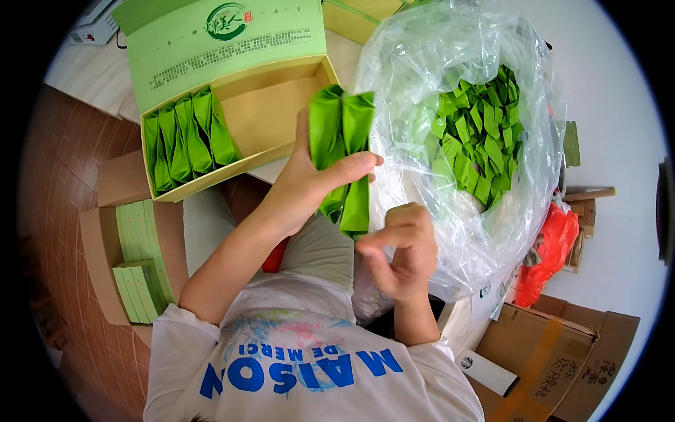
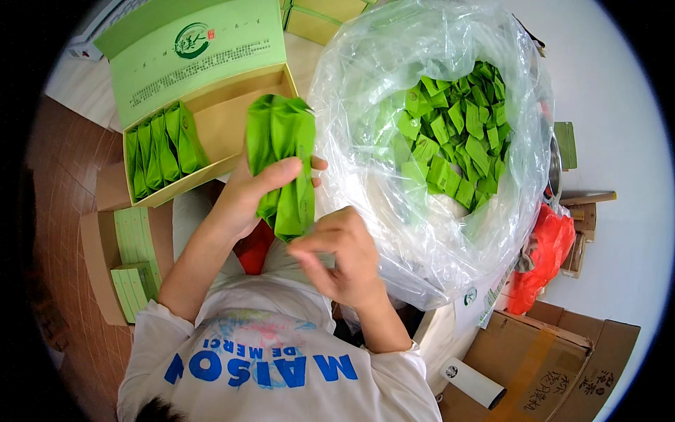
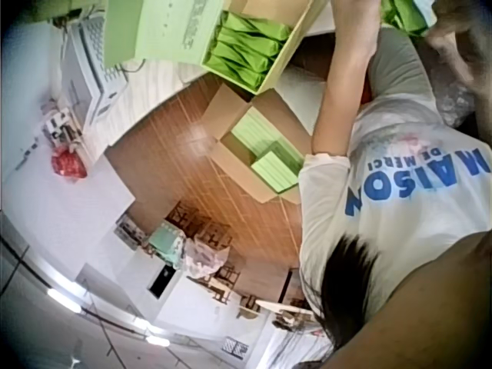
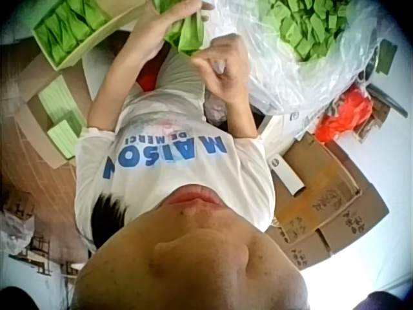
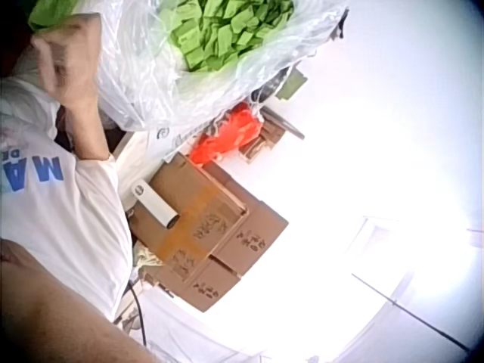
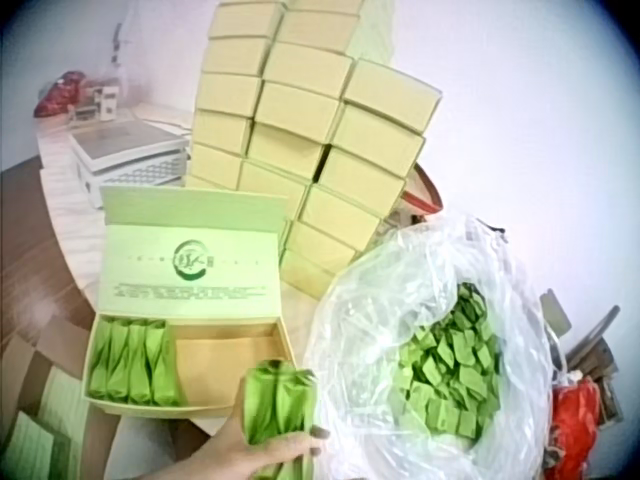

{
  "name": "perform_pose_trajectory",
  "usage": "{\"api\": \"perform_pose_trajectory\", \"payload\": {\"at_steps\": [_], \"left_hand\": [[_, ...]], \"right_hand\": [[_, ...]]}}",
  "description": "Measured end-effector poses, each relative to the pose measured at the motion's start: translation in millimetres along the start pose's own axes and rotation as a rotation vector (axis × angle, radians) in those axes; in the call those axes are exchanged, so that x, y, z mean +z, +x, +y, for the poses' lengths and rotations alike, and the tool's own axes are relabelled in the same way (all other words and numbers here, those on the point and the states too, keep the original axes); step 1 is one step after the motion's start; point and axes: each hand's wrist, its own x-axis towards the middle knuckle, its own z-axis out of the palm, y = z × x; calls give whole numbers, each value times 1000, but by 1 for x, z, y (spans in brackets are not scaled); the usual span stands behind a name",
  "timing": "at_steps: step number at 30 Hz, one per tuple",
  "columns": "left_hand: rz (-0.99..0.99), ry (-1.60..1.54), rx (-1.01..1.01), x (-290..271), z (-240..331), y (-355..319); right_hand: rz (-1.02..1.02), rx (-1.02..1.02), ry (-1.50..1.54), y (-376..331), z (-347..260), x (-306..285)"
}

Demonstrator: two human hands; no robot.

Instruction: The person picks up green tea packets from a large plastic bag and places them into a cardboard box by hand before covering them with a translucent sheet, closing the lid, and applying a small label to the side.

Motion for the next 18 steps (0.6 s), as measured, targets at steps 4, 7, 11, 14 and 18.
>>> {"api": "perform_pose_trajectory", "payload": {"at_steps": [4,7,11,14,18], "left_hand": [[43,35,179,1,-8,-6],[-25,-33,215,-2,-10,-10],[-55,128,474,-1,-18,-9],[-93,339,495,-9,-17,-6],[15,630,364,-23,-15,-9]], "right_hand": [[147,410,369,3,4,6],[-56,586,524,4,5,14],[-21,642,625,7,0,27],[20,642,570,9,3,30],[93,422,12,13,4,34]]}}
